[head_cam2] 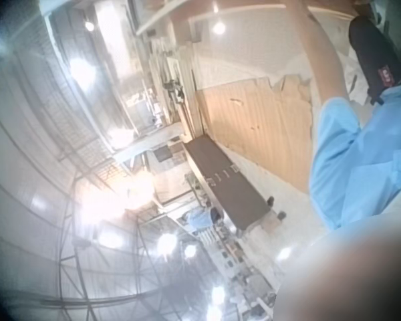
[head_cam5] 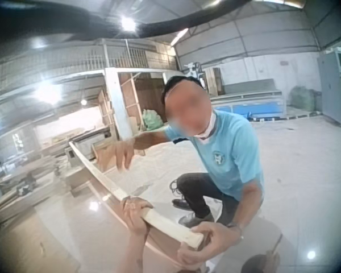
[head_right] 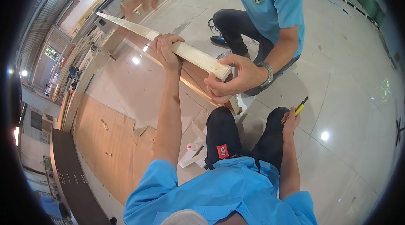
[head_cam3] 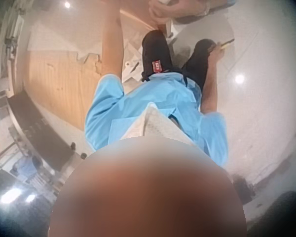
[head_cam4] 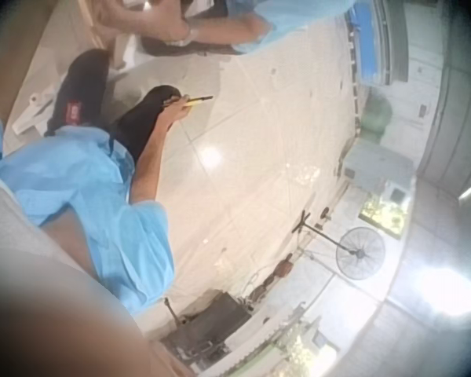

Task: The person kneels on the floor and applies glue to the edge of a wooden furniture piece, then presses a white edge banding strip onto the glued edge. They use a utility knife to trim the excess banding and smooth the joint. A coworker briefly assists by holding the piece steady.

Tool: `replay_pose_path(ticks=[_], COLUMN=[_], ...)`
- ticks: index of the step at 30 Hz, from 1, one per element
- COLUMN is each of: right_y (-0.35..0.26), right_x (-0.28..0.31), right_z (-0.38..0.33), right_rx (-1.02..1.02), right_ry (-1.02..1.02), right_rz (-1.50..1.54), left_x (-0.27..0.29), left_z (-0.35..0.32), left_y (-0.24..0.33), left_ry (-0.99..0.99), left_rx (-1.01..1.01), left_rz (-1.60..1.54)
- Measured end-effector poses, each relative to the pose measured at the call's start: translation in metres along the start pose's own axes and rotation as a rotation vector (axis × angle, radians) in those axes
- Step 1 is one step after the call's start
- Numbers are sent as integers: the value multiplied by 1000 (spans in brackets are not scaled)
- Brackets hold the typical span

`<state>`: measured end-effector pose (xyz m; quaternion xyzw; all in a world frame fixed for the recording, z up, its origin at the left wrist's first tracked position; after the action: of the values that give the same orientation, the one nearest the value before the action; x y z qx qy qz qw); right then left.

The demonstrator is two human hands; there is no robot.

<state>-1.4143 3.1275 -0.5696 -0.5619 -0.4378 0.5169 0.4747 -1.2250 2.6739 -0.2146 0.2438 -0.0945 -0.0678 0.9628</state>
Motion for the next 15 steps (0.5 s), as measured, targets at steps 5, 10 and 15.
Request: replay_pose_path(ticks=[5,10,15], right_y=[1,0,2], right_x=[-1,-1,0], right_z=[0,-1,-1], right_rx=[1,-9,-33], right_ry=[-13,-12,5], right_rz=[14,23,33], left_x=[1,0,-1], left_z=[1,0,0], left_y=[6,3,3], left_ry=[8,1,2], left_rx=[-18,-21,-20], left_rz=[4,33,31])
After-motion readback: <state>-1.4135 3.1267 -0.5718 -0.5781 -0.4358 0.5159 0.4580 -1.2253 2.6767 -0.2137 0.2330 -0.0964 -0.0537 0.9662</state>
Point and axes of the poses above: each hand's wrist, its own z-axis towards the middle knuckle, its own x-axis out of the back of the hand, y = z × x, the point moved 6 cm from there along z, towards the middle knuckle, and after that the axes turned 7 degrees about x, right-handed, at the moved point
